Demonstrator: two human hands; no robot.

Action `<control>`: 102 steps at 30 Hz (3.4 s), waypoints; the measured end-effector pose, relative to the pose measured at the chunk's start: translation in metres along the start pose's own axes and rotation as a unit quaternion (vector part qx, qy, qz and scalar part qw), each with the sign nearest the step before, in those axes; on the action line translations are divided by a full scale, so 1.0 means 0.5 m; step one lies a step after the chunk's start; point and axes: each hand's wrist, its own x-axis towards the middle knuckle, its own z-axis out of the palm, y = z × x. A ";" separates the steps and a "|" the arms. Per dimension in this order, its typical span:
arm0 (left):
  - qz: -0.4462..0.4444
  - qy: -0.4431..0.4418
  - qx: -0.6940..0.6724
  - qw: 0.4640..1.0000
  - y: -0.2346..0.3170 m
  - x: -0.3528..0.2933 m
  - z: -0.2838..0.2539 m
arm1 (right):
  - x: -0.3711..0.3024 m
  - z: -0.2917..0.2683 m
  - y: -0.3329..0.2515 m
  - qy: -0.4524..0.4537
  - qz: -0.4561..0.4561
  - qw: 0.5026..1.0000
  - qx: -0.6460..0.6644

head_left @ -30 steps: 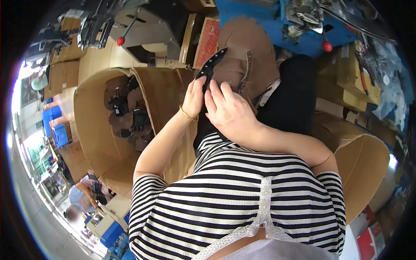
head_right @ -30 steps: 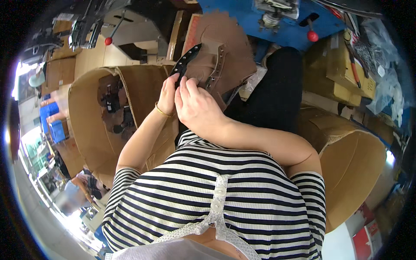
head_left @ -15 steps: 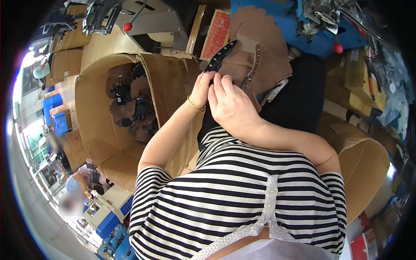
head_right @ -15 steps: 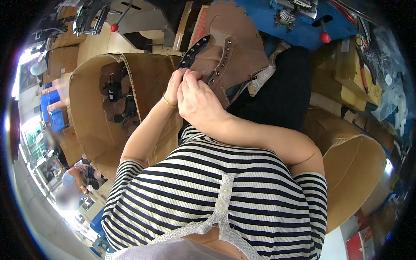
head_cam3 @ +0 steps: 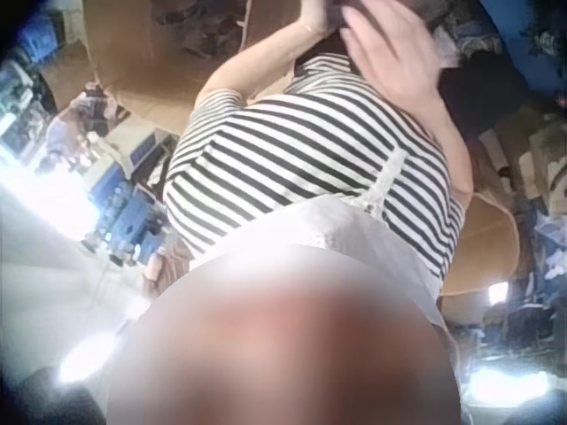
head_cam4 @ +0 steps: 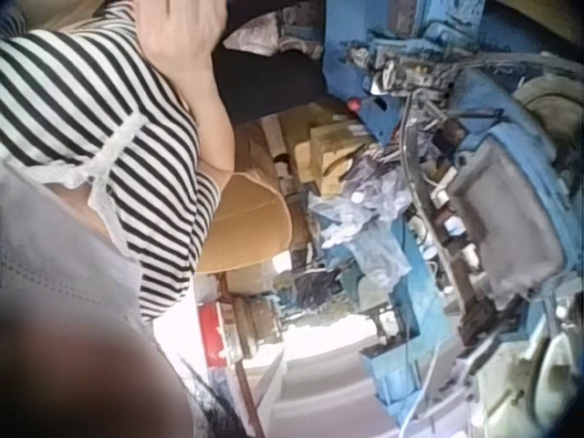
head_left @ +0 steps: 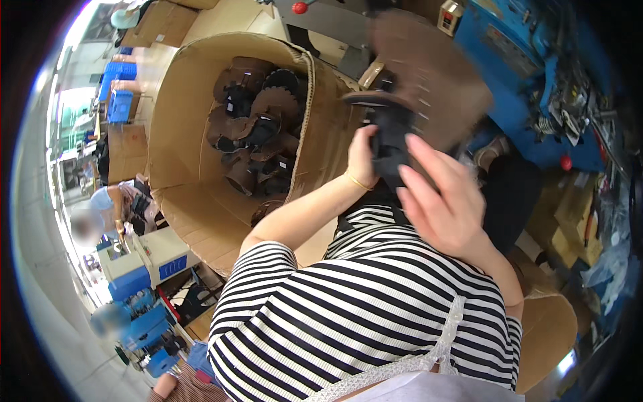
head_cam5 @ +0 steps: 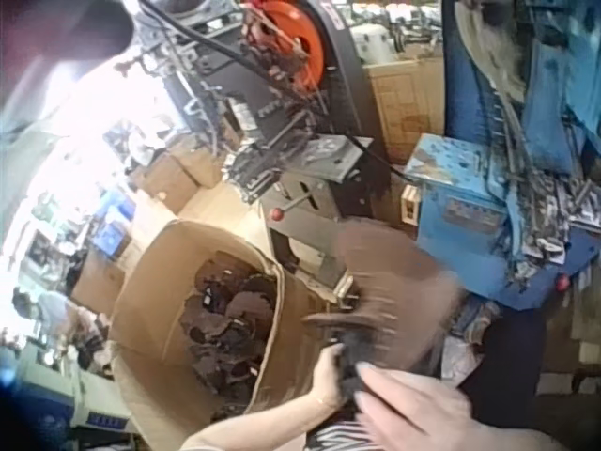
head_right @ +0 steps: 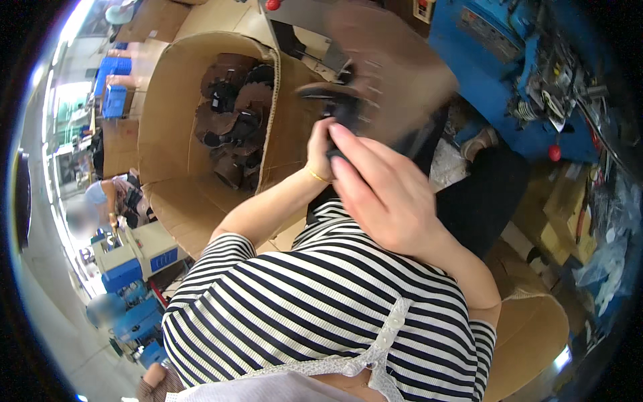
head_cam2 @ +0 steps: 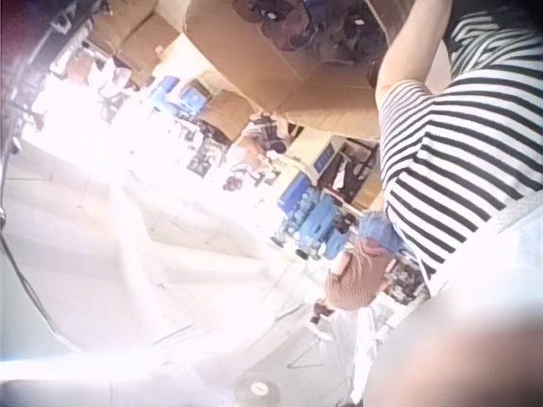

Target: Inspecting and preparing leather shoe uppers at a stitching workstation.

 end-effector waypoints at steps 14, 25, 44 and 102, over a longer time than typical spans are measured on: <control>0.165 -0.251 0.245 0.922 0.021 -0.033 0.142 | -0.246 -0.143 0.026 0.079 0.225 0.963 -0.129; 0.052 -0.596 0.482 0.641 -0.316 -0.144 0.374 | -0.663 -0.292 -0.286 0.457 0.555 0.622 -0.310; 0.104 -0.702 0.583 0.397 -0.606 -0.388 0.457 | -1.513 0.142 -0.323 0.421 0.892 0.141 0.084; 0.312 -0.644 0.367 0.594 -0.005 -0.040 0.370 | -0.298 -0.255 0.019 0.405 0.544 0.419 0.603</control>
